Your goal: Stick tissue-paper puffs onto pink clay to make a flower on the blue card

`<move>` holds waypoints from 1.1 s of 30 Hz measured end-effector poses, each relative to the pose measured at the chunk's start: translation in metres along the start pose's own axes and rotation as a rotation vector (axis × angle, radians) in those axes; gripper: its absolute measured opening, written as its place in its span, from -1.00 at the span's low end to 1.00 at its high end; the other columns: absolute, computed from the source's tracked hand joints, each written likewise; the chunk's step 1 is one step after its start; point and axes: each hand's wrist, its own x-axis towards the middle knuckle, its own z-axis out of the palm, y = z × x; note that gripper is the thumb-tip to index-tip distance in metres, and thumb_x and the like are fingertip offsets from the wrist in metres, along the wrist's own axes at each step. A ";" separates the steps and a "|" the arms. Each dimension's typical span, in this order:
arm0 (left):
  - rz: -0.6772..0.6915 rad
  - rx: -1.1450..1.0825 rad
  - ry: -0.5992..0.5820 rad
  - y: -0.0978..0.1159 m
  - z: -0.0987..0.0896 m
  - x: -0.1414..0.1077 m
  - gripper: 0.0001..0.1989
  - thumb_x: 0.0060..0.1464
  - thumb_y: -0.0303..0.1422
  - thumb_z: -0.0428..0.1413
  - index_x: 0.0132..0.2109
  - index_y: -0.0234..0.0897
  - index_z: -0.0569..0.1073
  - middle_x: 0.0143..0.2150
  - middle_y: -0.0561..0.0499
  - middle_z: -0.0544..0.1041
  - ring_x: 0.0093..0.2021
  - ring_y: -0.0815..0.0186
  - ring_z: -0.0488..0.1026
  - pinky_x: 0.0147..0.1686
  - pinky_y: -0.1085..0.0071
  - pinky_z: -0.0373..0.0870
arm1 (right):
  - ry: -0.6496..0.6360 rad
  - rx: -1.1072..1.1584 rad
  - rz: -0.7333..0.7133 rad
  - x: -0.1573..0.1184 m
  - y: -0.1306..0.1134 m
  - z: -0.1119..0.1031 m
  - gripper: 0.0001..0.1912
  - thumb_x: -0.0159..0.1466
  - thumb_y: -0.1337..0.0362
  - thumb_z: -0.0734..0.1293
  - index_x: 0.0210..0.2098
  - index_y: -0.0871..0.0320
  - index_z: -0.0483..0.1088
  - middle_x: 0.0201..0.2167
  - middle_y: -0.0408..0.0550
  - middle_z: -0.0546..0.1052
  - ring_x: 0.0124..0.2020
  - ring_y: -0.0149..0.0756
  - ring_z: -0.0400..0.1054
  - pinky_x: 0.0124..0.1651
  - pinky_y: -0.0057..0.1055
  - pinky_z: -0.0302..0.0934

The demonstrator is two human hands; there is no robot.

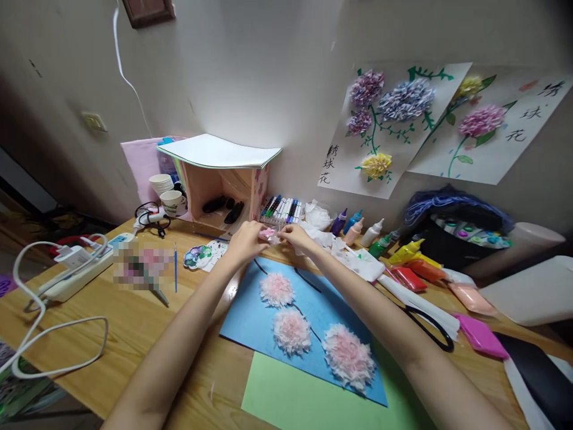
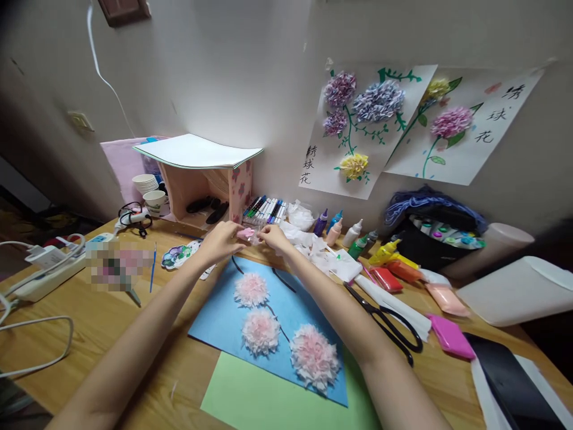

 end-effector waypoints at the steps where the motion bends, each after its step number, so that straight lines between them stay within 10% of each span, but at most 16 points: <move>1: 0.083 0.008 -0.003 0.002 0.004 0.008 -0.43 -0.14 -0.28 0.23 0.07 -0.31 0.36 0.10 -0.19 0.39 0.10 0.05 0.26 0.04 0.22 0.21 | -0.012 0.035 -0.022 -0.009 -0.001 -0.008 -0.79 0.19 0.20 0.26 -0.48 0.23 0.36 -0.56 -0.10 0.43 -0.62 -0.48 0.18 -0.54 -0.52 0.06; 4: 0.295 0.022 -0.004 0.016 0.012 0.022 -0.26 -0.19 -0.30 0.26 0.18 -0.27 0.24 0.19 -0.17 0.32 0.17 0.07 0.20 0.18 0.10 0.04 | -0.065 0.109 -0.062 -0.041 -0.001 -0.034 -0.76 0.15 0.15 0.29 -0.49 0.21 0.34 -0.60 -0.17 0.37 -0.62 -0.49 0.15 -0.55 -0.53 0.04; 9: 0.457 0.006 0.010 0.045 0.011 0.023 -0.58 -0.02 -0.17 0.16 -0.03 -0.25 0.39 -0.12 -0.06 0.53 -0.05 0.18 0.41 0.23 0.02 -0.09 | -0.113 0.388 -0.139 -0.081 -0.001 -0.058 -0.67 0.14 0.02 0.32 -0.46 0.19 0.34 -0.56 -0.16 0.37 -0.55 -0.46 0.20 -0.52 -0.51 0.06; 16: 0.439 -0.093 -0.008 0.053 -0.005 0.018 -0.58 0.00 -0.05 0.13 -0.09 -0.24 0.40 -0.22 -0.01 0.55 -0.27 0.27 0.45 -0.32 0.41 0.29 | -0.258 0.775 -0.077 -0.094 -0.007 -0.065 -0.60 0.13 -0.07 0.33 -0.40 0.19 0.41 -0.42 -0.08 0.43 -0.42 -0.43 0.28 -0.40 -0.48 0.17; 33: 0.479 0.097 0.079 0.066 -0.014 0.013 -0.66 -0.04 -0.32 0.17 -0.06 -0.25 0.43 -0.16 -0.02 0.58 -0.20 0.25 0.49 -0.23 0.37 0.26 | -0.218 0.612 -0.115 -0.108 -0.018 -0.083 -0.83 0.12 0.19 0.37 -0.39 0.19 0.42 -0.53 -0.19 0.40 -0.53 -0.49 0.23 -0.41 -0.47 0.14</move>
